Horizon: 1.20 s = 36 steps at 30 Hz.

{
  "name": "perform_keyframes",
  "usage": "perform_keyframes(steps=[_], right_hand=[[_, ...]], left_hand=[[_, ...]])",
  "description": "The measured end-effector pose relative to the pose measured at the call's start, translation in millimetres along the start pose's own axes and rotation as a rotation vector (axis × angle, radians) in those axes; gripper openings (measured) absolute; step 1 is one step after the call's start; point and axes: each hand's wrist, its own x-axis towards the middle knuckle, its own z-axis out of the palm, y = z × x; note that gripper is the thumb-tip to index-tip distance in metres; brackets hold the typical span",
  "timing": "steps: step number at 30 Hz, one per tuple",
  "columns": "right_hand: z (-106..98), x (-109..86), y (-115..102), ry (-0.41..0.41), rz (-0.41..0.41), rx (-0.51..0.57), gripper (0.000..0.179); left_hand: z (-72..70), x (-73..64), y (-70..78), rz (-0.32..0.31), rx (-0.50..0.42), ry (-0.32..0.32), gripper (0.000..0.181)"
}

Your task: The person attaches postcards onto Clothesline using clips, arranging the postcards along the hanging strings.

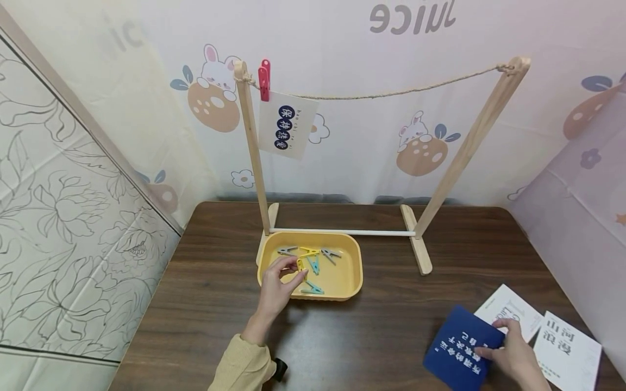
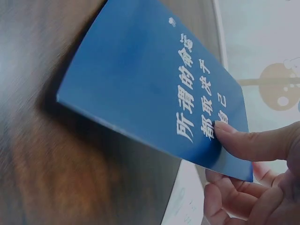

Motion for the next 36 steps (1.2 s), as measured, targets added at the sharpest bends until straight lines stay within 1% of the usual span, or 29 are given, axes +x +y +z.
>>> perform_keyframes(steps=[5, 7, 9, 12, 14, 15, 19, 22, 24, 27, 29, 30, 31, 33, 34, 35, 36], right_hand=[[-4, 0.9, -13, 0.008, -0.015, 0.058, 0.088], [-9, -0.1, -21, -0.019, -0.032, 0.08, 0.089], [-13, -1.4, -28, -0.033, -0.056, 0.079, 0.088], [-18, -2.6, -37, -0.055, -0.096, 0.08, 0.083], [-20, -3.9, -42, -0.063, -0.119, 0.096, 0.076], [-20, -4.7, -44, -0.065, -0.131, 0.113, 0.072], [-21, -7.1, -56, -0.034, -0.183, 0.147, 0.054], [-21, -7.5, -66, -0.01, -0.211, 0.172, 0.05], [-20, -7.5, -74, -0.003, -0.221, 0.215, 0.049], [-21, -5.6, -85, 0.019, -0.243, 0.283, 0.047], [-18, -1.0, -90, 0.038, -0.256, 0.33, 0.044], [-14, 5.4, -87, 0.054, -0.276, 0.375, 0.041], [-11, 9.9, -87, 0.05, -0.282, 0.408, 0.04], [9, 35.9, -67, 0.088, -0.328, 0.483, 0.035], [11, 38.5, -69, 0.089, -0.343, 0.513, 0.036], [19, 47.8, -63, 0.095, -0.353, 0.549, 0.036], [21, 50.6, -65, 0.09, -0.369, 0.584, 0.037]], left_hand=[[-1.4, 2.6, 2.0, 0.016, 0.008, -0.006, 0.022], [-1.9, 4.1, 3.2, 0.032, 0.01, -0.014, 0.023], [-2.3, 5.7, 5.1, 0.038, 0.015, -0.022, 0.024], [-2.7, 8.0, 8.8, 0.038, 0.024, -0.033, 0.026], [-3.1, 9.8, 12.6, 0.035, 0.032, -0.04, 0.026], [-3.5, 10.6, 15.1, 0.038, 0.036, -0.045, 0.026], [-6.6, 13.2, 36.4, 0.058, 0.039, -0.06, 0.025], [-8.6, 14.7, 51.1, 0.068, 0.049, -0.071, 0.024], [-8.2, 16.4, 50.6, 0.079, 0.064, -0.082, 0.023], [-6.2, 19.8, 42.7, 0.102, 0.091, -0.102, 0.022], [-4.8, 22.7, 36.2, 0.124, 0.104, -0.117, 0.023], [-4.2, 23.8, 33.6, 0.132, 0.103, -0.124, 0.024], [-3.9, 24.9, 33.3, 0.146, 0.104, -0.133, 0.024], [-3.5, 27.3, 34.5, 0.177, 0.103, -0.155, 0.025], [-3.4, 28.7, 35.6, 0.19, 0.1, -0.17, 0.025], [-3.4, 30.1, 37.0, 0.2, 0.093, -0.184, 0.025], [-3.4, 31.2, 38.2, 0.204, 0.092, -0.196, 0.024]])
